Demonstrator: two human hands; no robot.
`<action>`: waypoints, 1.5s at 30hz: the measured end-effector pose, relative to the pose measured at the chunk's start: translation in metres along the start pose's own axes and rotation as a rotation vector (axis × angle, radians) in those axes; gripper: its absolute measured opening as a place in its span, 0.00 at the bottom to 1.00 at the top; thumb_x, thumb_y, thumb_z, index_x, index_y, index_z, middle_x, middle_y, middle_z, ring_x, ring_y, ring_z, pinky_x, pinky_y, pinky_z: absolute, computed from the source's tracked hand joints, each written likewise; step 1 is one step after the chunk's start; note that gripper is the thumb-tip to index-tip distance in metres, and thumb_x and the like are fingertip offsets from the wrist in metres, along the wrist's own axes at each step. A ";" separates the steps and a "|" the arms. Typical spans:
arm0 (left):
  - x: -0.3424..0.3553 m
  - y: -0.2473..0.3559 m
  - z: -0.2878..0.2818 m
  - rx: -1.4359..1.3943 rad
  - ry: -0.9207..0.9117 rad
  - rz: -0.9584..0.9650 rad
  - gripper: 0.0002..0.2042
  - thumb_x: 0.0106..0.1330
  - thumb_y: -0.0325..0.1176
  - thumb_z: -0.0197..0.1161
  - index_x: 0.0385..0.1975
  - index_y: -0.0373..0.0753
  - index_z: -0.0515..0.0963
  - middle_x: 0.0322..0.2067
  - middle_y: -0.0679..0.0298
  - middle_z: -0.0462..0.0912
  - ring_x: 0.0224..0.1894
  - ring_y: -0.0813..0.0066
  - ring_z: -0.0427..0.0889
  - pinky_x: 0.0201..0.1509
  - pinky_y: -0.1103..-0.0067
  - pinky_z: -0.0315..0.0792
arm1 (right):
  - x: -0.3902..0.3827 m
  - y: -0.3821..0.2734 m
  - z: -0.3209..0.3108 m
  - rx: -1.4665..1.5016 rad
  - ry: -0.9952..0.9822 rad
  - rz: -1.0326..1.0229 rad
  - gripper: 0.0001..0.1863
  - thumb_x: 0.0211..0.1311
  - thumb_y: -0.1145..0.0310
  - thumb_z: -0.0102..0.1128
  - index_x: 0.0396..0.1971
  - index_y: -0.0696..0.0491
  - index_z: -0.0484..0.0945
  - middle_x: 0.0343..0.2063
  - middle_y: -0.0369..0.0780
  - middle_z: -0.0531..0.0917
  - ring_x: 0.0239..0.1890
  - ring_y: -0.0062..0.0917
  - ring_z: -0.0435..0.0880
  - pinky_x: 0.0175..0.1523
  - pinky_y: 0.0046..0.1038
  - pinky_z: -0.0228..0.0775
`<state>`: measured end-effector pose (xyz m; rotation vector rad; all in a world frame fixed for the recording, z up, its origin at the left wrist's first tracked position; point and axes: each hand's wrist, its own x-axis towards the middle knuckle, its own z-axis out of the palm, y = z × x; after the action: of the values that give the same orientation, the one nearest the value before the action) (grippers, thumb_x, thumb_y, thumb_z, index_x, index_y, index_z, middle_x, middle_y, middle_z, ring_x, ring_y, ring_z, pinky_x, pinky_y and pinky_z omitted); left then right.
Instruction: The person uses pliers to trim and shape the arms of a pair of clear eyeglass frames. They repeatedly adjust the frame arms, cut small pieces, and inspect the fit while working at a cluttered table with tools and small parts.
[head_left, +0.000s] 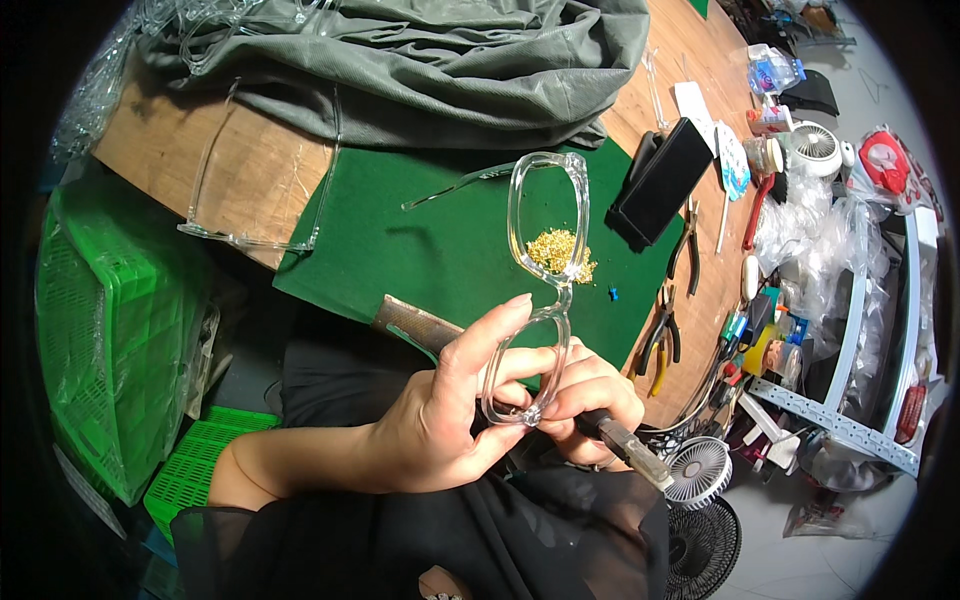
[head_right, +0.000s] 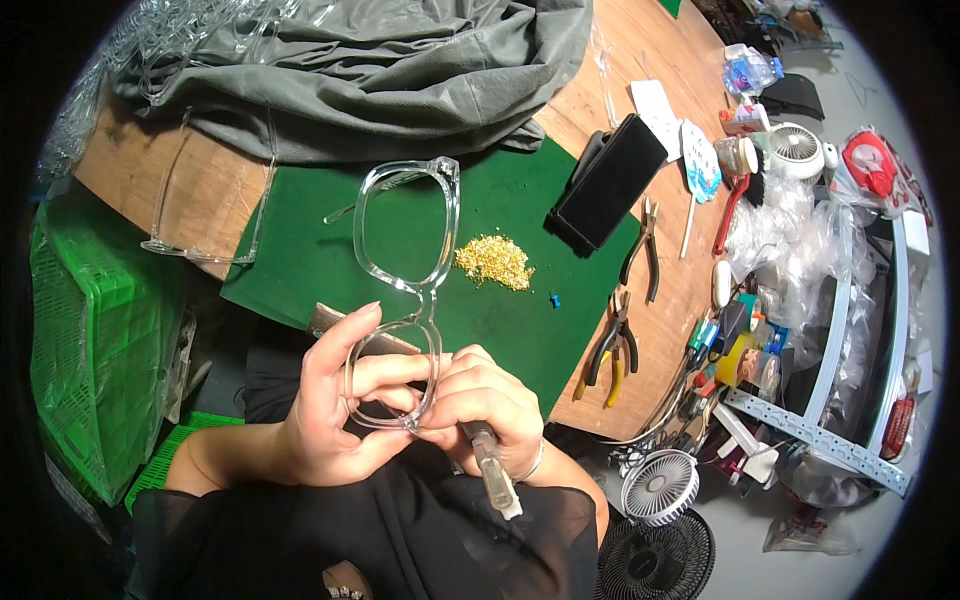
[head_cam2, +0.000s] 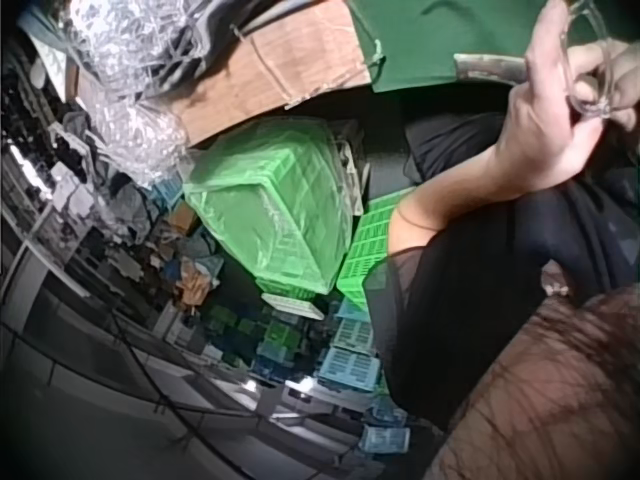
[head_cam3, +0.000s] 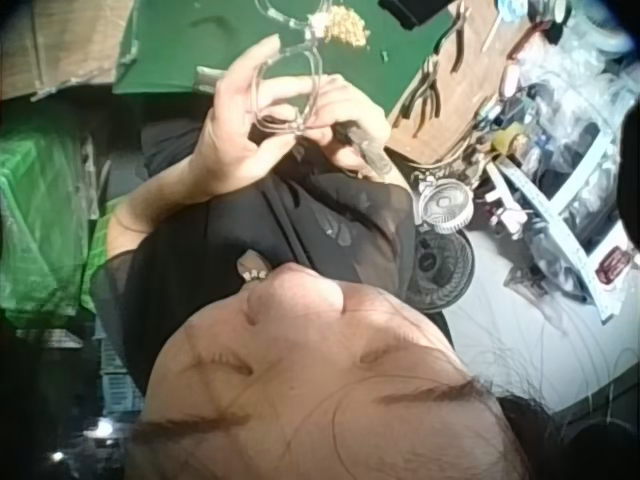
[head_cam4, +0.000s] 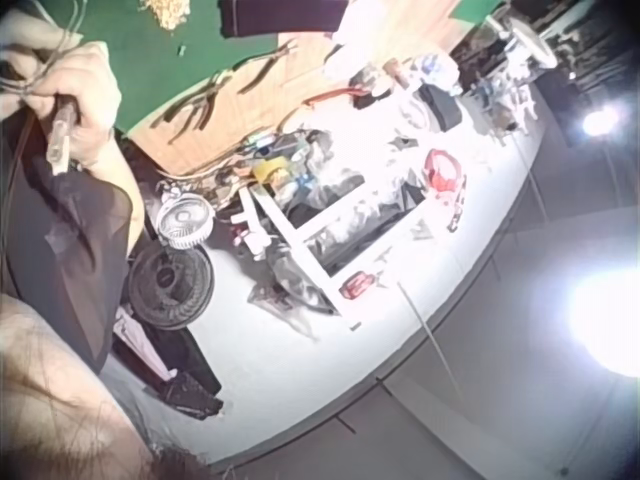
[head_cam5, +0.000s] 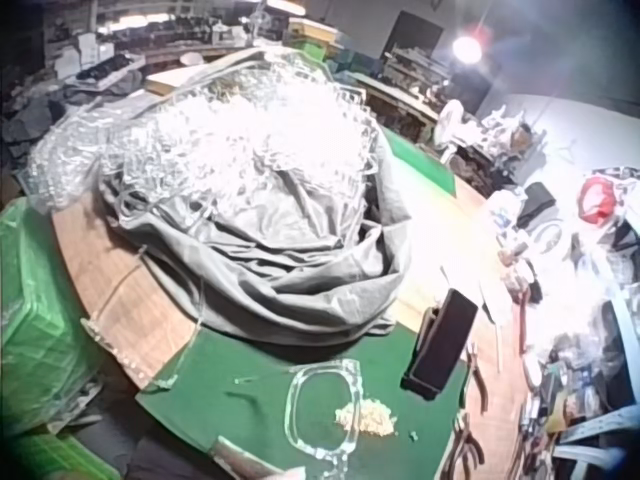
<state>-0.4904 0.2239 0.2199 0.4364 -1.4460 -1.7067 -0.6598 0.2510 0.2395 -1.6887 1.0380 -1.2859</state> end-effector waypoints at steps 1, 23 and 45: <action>0.000 0.000 0.000 0.002 0.003 0.000 0.44 0.52 0.11 0.58 0.63 0.37 0.34 0.51 0.40 0.70 0.42 0.65 0.81 0.46 0.77 0.74 | 0.000 0.000 0.000 -0.005 -0.008 -0.002 0.07 0.51 0.73 0.66 0.27 0.54 0.75 0.22 0.35 0.78 0.24 0.25 0.76 0.31 0.25 0.65; 0.003 0.001 -0.001 -0.007 0.015 0.030 0.45 0.49 0.14 0.58 0.63 0.33 0.34 0.48 0.46 0.71 0.39 0.71 0.76 0.43 0.80 0.71 | -0.002 -0.007 -0.007 -0.160 -0.051 -0.019 0.11 0.50 0.69 0.67 0.31 0.54 0.75 0.27 0.37 0.79 0.30 0.29 0.78 0.38 0.30 0.68; 0.000 -0.003 -0.002 -0.045 0.012 0.044 0.47 0.49 0.15 0.66 0.63 0.38 0.38 0.46 0.44 0.70 0.35 0.75 0.77 0.36 0.83 0.73 | 0.001 -0.031 -0.032 -0.438 -0.670 0.532 0.12 0.51 0.68 0.61 0.33 0.56 0.70 0.28 0.44 0.73 0.32 0.39 0.74 0.40 0.34 0.67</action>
<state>-0.4899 0.2232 0.2166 0.3871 -1.3962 -1.6958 -0.6866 0.2589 0.2744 -1.7851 1.2652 -0.1249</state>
